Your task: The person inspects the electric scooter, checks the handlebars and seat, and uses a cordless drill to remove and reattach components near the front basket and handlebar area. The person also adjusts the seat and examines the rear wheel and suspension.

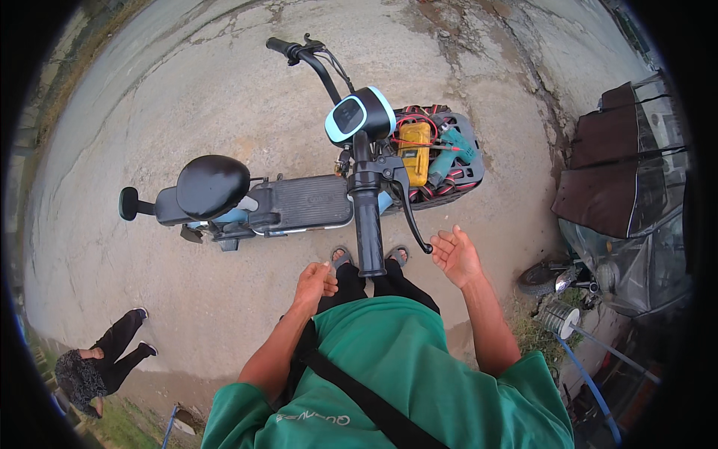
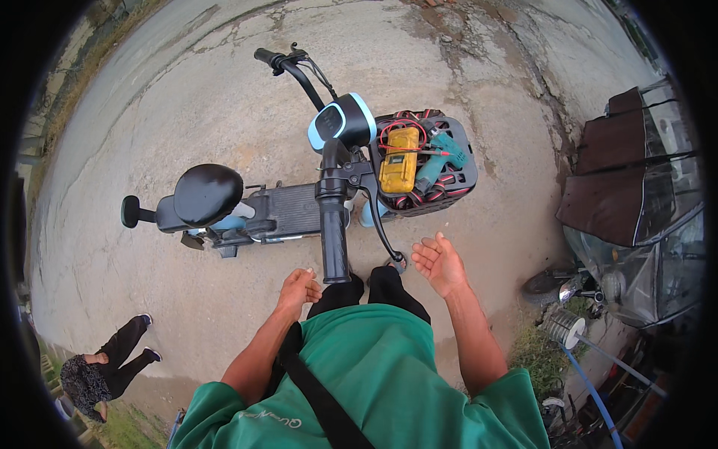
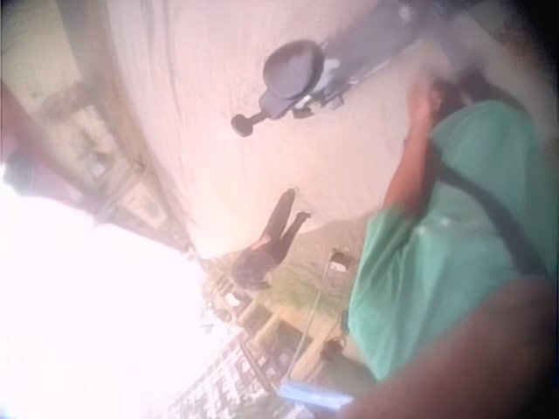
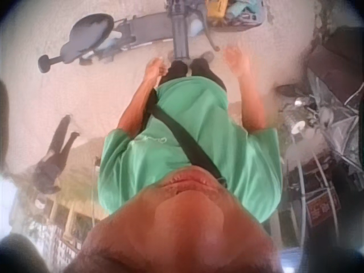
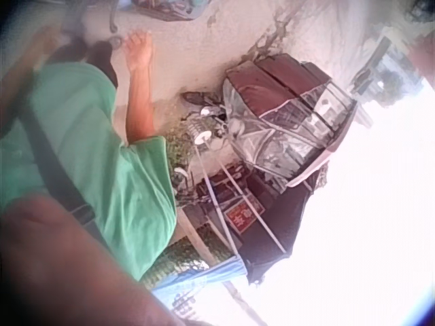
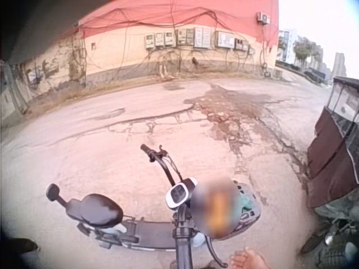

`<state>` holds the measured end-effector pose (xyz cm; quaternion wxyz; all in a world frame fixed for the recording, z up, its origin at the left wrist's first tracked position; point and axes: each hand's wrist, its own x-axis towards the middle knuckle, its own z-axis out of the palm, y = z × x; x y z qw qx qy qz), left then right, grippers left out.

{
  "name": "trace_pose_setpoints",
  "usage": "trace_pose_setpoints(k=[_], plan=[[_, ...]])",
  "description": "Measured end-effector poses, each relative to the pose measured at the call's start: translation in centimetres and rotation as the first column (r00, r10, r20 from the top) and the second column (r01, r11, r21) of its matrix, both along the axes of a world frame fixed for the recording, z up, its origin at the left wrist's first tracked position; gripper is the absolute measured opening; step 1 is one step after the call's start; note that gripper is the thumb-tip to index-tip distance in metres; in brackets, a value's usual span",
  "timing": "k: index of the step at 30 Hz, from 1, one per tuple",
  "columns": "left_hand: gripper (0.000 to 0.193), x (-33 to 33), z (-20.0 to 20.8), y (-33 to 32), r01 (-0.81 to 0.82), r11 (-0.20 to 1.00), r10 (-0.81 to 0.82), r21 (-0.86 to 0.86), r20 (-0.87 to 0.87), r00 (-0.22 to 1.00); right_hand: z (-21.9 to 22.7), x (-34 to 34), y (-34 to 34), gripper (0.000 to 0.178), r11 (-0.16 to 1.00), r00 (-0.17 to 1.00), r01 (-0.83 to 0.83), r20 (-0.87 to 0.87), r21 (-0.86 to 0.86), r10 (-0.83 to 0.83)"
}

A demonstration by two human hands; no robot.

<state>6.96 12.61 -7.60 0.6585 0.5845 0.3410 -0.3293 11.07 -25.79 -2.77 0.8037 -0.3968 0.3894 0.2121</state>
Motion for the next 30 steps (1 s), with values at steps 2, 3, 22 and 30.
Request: trace_pose_setpoints(k=[2, 3, 22, 30], plan=[[0.032, -1.6, -1.9, -0.2, 0.058, 0.997, -0.056, 0.048, -0.040, 0.998, -1.4, -4.9, -2.7, 0.048, 0.996, 0.993, 0.029, -0.114, -0.086, -0.038], [0.033, -2.3, -2.5, -0.8, 0.111, 0.992, -0.107, 0.059, -0.068, 0.992, -2.5, -7.3, -4.0, 0.048, 0.993, 0.988, 0.051, -0.143, -0.106, -0.066], [0.039, -8.4, -3.7, -26.0, 0.574, 0.788, -0.548, 0.222, -0.170, 0.819, -20.2, -25.2, -32.9, 0.028, 0.942, 0.940, -0.011, -0.325, -0.334, -0.104], [0.038, -8.9, -3.0, -26.4, 0.541, 0.801, -0.510, 0.257, -0.183, 0.841, -19.3, -18.5, -30.4, 0.028, 0.938, 0.978, -0.116, -0.201, -0.327, 0.051]])
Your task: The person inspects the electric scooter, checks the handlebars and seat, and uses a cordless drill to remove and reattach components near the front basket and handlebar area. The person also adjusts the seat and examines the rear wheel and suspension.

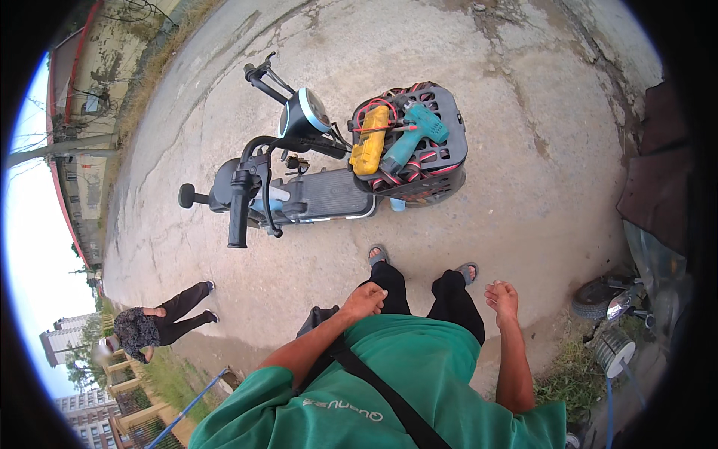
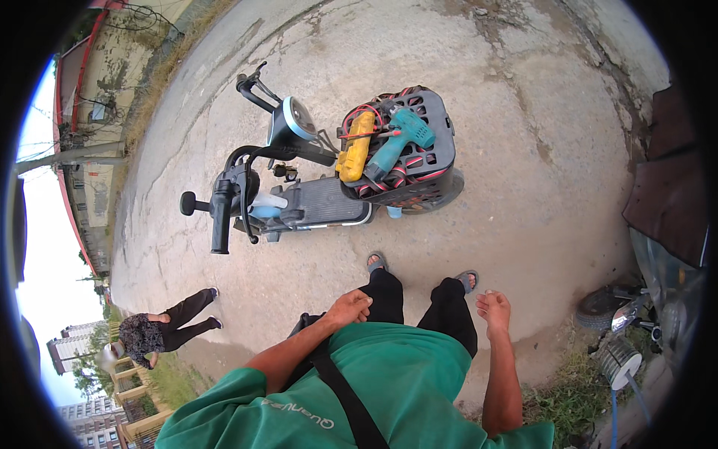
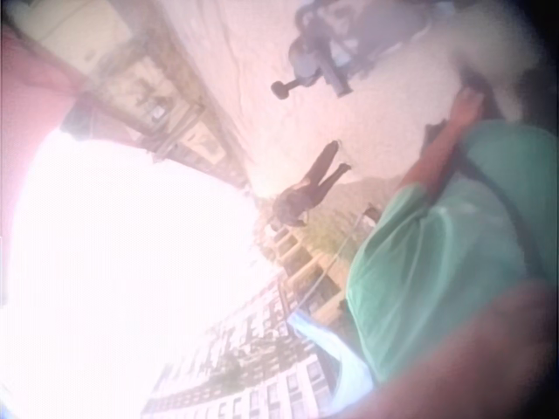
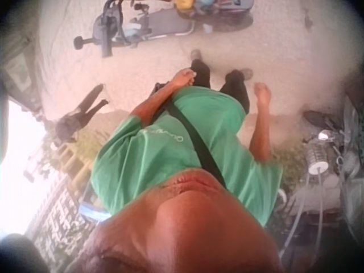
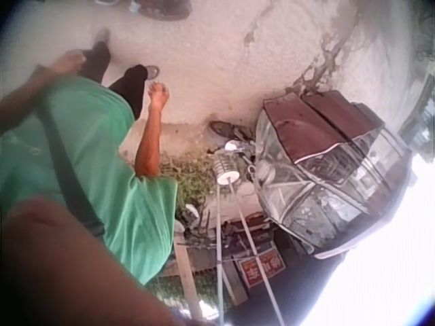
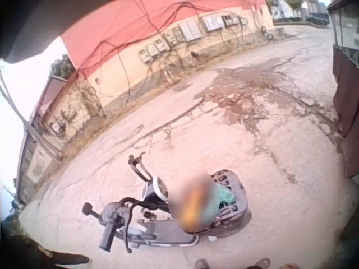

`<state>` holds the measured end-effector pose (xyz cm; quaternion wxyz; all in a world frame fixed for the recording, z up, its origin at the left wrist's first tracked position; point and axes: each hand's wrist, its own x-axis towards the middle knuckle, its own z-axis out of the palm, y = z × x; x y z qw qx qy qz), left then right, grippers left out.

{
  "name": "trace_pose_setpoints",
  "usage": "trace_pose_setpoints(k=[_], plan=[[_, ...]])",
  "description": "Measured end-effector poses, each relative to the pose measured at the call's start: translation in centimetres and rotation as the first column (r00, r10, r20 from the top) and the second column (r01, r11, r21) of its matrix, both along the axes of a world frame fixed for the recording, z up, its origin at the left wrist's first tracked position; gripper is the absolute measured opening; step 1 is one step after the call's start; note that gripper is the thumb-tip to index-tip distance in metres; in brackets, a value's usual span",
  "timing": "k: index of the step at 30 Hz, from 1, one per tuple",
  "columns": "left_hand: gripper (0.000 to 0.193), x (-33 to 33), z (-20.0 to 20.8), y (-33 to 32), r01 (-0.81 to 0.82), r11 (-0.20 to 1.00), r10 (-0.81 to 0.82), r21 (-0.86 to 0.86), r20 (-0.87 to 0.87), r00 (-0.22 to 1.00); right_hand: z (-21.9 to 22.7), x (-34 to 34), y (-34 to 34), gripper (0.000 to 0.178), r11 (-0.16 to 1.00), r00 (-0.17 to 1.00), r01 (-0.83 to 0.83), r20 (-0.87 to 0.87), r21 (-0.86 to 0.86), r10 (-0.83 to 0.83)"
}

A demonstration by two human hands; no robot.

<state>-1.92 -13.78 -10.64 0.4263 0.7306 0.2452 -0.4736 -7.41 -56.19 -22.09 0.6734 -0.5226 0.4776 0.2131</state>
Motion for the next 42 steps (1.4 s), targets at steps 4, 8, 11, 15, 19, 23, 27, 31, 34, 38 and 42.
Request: trace_pose_setpoints(k=[4, 8, 11, 15, 19, 23, 27, 31, 34, 38, 42], plan=[[0.038, -0.1, -1.2, 3.7, 0.012, 1.000, -0.012, -0.024, 0.016, 1.000, 2.4, 4.4, 5.0, 0.023, 0.994, 0.978, -0.102, 0.180, -0.043, 0.108], [0.038, 0.6, -2.2, 10.1, 0.015, 0.998, -0.013, -0.068, 0.016, 1.000, 8.4, 13.6, 12.5, 0.023, 0.965, 0.887, -0.138, 0.406, -0.223, 0.221], [0.038, 1.1, -4.2, 17.4, 0.008, 0.994, -0.006, -0.113, 0.013, 1.000, 11.5, 22.0, 18.0, 0.034, 0.862, 0.831, -0.117, 0.426, -0.494, 0.357], [0.035, 0.6, -6.1, 29.0, -0.131, 0.990, 0.131, -0.059, -0.007, 0.991, 14.3, 31.3, 23.2, 0.058, 0.592, 0.887, -0.129, 0.175, -0.795, 0.428], [0.031, 0.4, -5.1, 36.5, -0.232, 0.973, 0.231, -0.015, -0.024, 0.973, 14.1, 35.6, 26.5, 0.071, 0.405, 0.901, -0.356, -0.196, -0.842, 0.386], [0.030, -2.7, -4.5, 39.3, -0.288, 0.954, 0.282, -0.085, -0.071, 0.957, 14.3, 37.9, 29.7, 0.078, 0.370, 0.872, -0.465, -0.343, -0.804, 0.349], [0.034, -6.0, -5.6, 41.3, -0.301, 0.948, 0.291, -0.100, -0.101, 0.951, 13.4, 39.2, 30.2, 0.079, 0.429, 0.895, -0.437, -0.332, -0.791, 0.299], [0.033, -8.3, -6.2, 42.3, -0.384, 0.921, 0.374, -0.061, -0.132, 0.918, 11.8, 39.0, 28.3, 0.082, 0.578, 0.974, -0.227, -0.173, -0.784, 0.148], [0.033, -9.0, -6.3, 41.5, -0.415, 0.907, 0.403, -0.071, -0.145, 0.904, 9.4, 38.3, 24.8, 0.076, 0.675, 0.997, -0.074, -0.054, -0.734, 0.051], [0.033, -9.4, -6.1, 40.0, -0.440, 0.896, 0.430, -0.067, -0.125, 0.894, 8.7, 36.0, 22.6, 0.060, 0.747, 0.984, 0.138, 0.179, -0.651, -0.026], [0.032, -7.7, -5.7, 38.4, -0.429, 0.901, 0.425, -0.060, -0.069, 0.903, 7.0, 32.8, 18.2, 0.051, 0.755, 0.924, 0.349, 0.336, -0.556, -0.181]])
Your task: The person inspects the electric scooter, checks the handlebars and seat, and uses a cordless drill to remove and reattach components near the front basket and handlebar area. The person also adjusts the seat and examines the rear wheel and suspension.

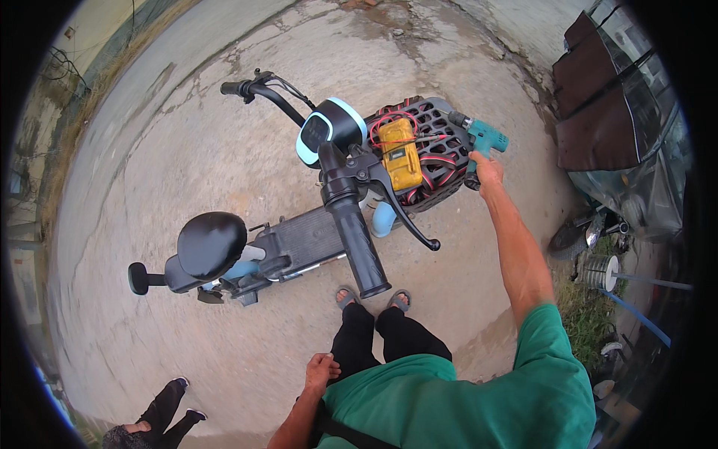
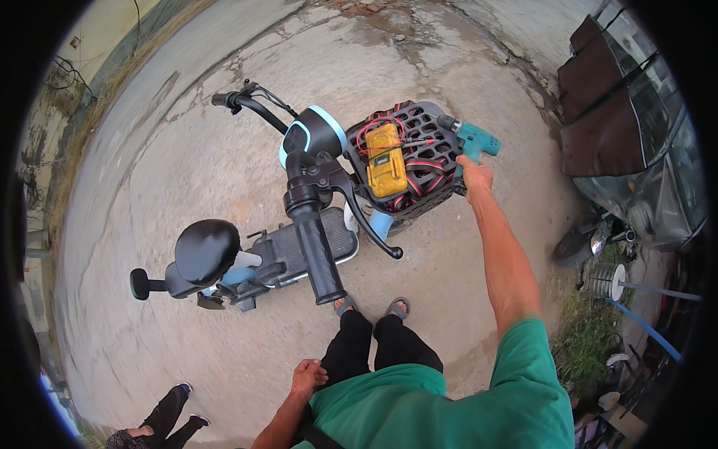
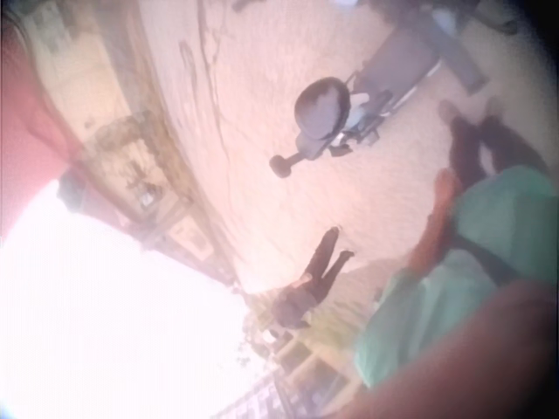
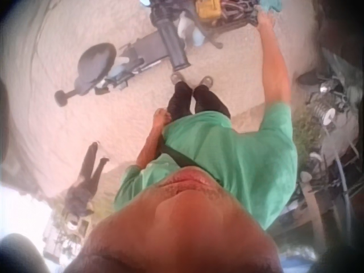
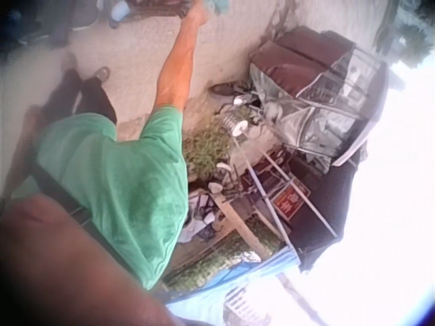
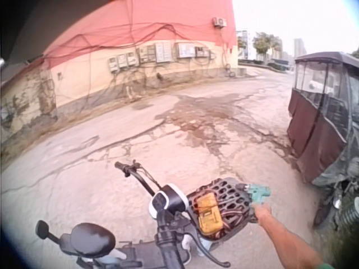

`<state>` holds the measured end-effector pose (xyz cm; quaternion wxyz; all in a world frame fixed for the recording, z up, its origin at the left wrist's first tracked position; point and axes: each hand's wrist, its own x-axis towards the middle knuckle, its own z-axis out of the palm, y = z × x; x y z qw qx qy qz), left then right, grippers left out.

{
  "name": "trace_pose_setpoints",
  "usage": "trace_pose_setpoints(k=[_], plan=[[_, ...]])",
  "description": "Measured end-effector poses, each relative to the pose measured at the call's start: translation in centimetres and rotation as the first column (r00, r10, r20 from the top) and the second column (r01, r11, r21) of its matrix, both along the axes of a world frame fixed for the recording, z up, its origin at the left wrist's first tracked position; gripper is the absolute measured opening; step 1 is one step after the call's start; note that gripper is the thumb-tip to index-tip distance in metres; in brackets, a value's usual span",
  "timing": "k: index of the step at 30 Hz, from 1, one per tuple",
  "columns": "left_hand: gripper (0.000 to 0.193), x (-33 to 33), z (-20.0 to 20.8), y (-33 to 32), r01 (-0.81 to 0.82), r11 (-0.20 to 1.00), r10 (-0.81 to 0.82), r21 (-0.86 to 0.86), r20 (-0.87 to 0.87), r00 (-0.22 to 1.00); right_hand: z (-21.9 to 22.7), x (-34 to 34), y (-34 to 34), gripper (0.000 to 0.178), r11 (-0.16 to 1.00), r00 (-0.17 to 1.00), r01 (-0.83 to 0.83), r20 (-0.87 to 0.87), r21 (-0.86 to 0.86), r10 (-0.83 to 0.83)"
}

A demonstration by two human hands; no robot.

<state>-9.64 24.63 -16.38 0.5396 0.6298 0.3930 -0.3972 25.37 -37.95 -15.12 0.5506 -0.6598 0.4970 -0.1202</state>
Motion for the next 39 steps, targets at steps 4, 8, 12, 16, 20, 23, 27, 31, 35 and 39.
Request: trace_pose_setpoints(k=[4, 8, 12, 16, 20, 23, 27, 31, 35, 39], plan=[[0.028, 3.7, 0.6, -3.1, 0.093, 0.996, -0.093, 0.011, 0.136, 0.986, 3.8, -6.5, -0.4, 0.052, 0.993, 0.980, 0.030, 0.191, 0.115, -0.051], [0.024, 9.7, 2.8, -10.2, 0.248, 0.959, -0.192, -0.137, 0.329, 0.925, 5.5, -17.4, 3.8, 0.053, 0.985, 0.950, -0.161, 0.279, 0.056, 0.140], [0.036, 13.6, 5.8, -19.0, 0.535, 0.789, -0.356, -0.303, 0.485, 0.799, 6.6, -27.9, 13.5, 0.060, 0.961, 0.940, -0.277, 0.202, -0.021, 0.276], [0.061, 10.4, 1.6, -22.9, 0.466, 0.744, -0.189, -0.479, 0.518, 0.834, 1.3, -32.5, 21.1, 0.069, 0.778, 0.831, -0.556, -0.154, -0.293, 0.535], [0.080, 11.1, -5.0, -22.3, 0.108, 0.815, 0.068, -0.570, 0.279, 0.958, -5.8, -30.4, 26.3, 0.068, 0.503, 0.614, -0.751, -0.172, -0.426, 0.770], [0.078, 12.4, -11.5, -21.1, -0.143, 0.800, 0.310, -0.582, 0.197, 0.930, -11.9, -27.3, 27.5, 0.065, 0.239, 0.403, -0.846, -0.277, -0.476, 0.872], [0.049, 13.9, -24.0, -20.3, -0.266, 0.698, 0.475, -0.665, 0.151, 0.867, -17.7, -22.5, 28.2, 0.069, -0.094, 0.137, -0.806, -0.339, -0.584, 0.931], [0.032, 16.2, -31.8, -16.7, -0.323, 0.595, 0.534, -0.736, 0.062, 0.843, -21.9, -17.0, 28.5, 0.067, -0.283, -0.234, -0.898, -0.179, -0.337, 0.956], [0.023, 16.8, -38.6, -13.7, -0.134, 0.685, 0.398, -0.716, 0.214, 0.892, -17.3, -8.3, 28.0, 0.045, -0.235, -0.070, -0.405, -0.226, -0.884, 0.971], [0.023, 14.7, -43.6, -12.9, -0.091, 0.755, 0.307, -0.650, 0.228, 0.924, -10.4, -4.5, 26.0, 0.038, -0.094, 0.174, 0.053, -0.083, -0.994, 0.981]])
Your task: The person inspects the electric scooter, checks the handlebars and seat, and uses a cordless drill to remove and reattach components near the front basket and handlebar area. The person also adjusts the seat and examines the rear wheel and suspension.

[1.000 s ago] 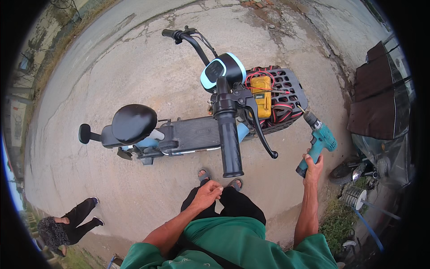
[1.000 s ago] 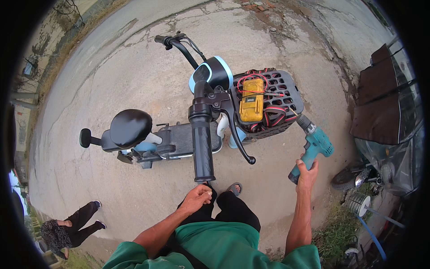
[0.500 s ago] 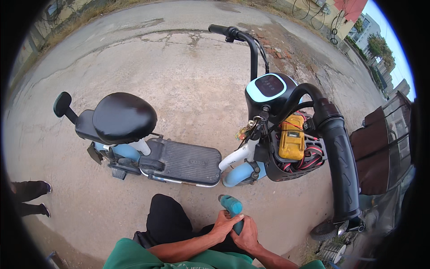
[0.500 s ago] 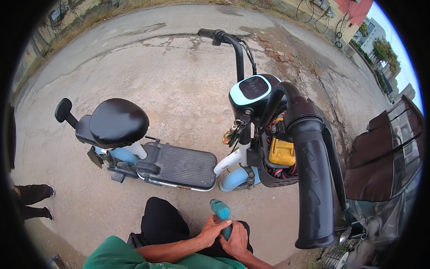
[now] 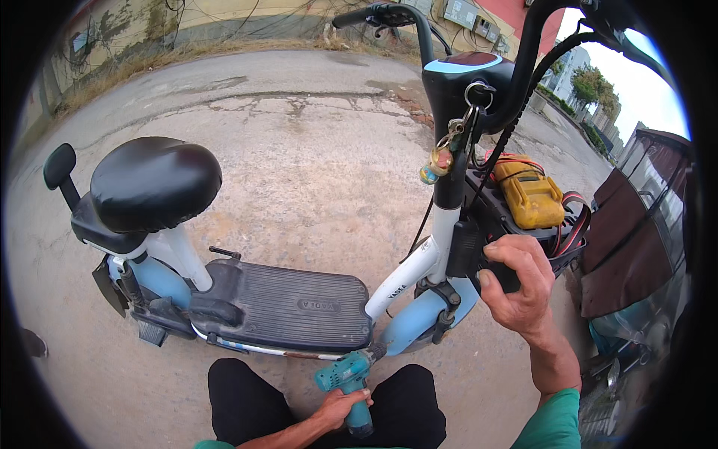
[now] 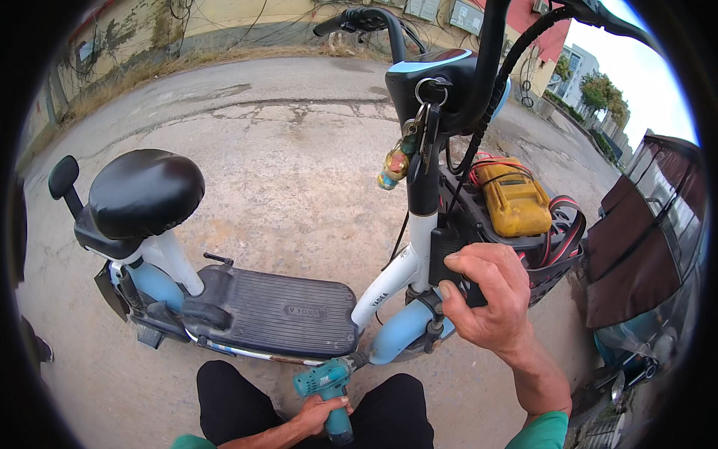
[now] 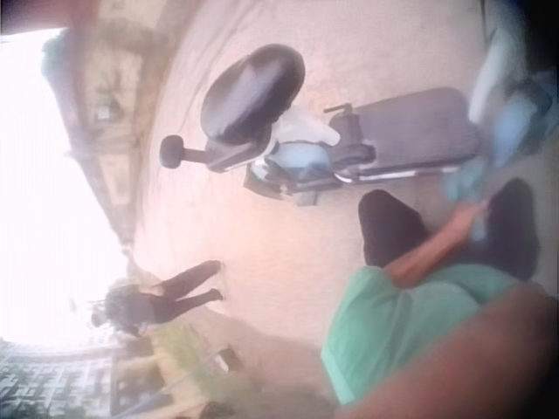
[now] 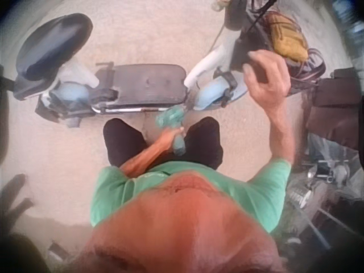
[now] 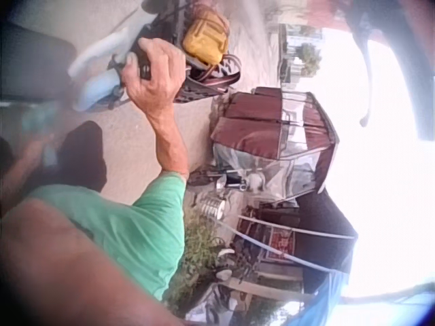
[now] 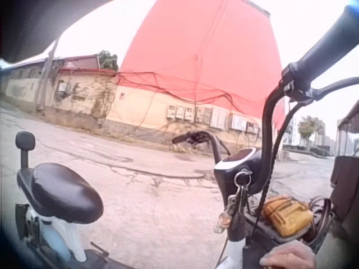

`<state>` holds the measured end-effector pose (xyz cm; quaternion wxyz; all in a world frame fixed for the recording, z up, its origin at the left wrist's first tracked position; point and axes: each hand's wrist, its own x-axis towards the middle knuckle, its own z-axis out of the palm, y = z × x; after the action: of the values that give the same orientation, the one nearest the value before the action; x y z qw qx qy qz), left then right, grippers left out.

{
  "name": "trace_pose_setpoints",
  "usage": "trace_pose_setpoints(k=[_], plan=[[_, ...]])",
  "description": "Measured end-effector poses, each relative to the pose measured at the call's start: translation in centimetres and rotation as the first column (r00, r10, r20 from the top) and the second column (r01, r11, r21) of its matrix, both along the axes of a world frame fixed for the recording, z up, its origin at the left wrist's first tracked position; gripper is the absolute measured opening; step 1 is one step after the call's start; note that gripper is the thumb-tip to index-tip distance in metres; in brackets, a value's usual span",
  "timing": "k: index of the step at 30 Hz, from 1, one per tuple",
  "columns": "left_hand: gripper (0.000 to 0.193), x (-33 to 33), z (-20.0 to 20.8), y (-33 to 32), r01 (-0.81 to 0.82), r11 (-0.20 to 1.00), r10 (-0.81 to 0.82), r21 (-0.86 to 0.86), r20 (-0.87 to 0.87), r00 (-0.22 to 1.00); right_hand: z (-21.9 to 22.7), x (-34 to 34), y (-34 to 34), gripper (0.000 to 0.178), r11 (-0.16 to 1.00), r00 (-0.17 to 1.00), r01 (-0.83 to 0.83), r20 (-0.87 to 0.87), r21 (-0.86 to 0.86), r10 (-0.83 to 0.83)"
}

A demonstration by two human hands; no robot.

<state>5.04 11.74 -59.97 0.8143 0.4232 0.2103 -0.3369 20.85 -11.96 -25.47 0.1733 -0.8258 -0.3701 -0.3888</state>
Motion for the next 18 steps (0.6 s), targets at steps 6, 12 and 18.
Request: trace_pose_setpoints(k=[6, 12, 18], plan=[[0.023, -2.0, -3.0, 0.6, 0.092, 0.995, -0.094, -0.037, -0.039, 0.995, 2.7, 1.1, -4.0, 0.025, 0.967, 0.963, 0.254, -0.085, -0.025, -0.255], [0.028, -0.8, -4.2, 0.7, 0.196, 0.981, -0.196, -0.008, 0.005, 0.981, 3.6, -0.5, -4.7, 0.022, 0.955, 0.938, 0.290, -0.177, -0.064, -0.297], [0.030, -0.4, -6.6, 1.9, 0.301, 0.950, -0.293, -0.085, 0.096, 0.951, 2.4, -1.0, -6.6, 0.021, 0.959, 0.954, 0.281, -0.098, -0.027, -0.282]])
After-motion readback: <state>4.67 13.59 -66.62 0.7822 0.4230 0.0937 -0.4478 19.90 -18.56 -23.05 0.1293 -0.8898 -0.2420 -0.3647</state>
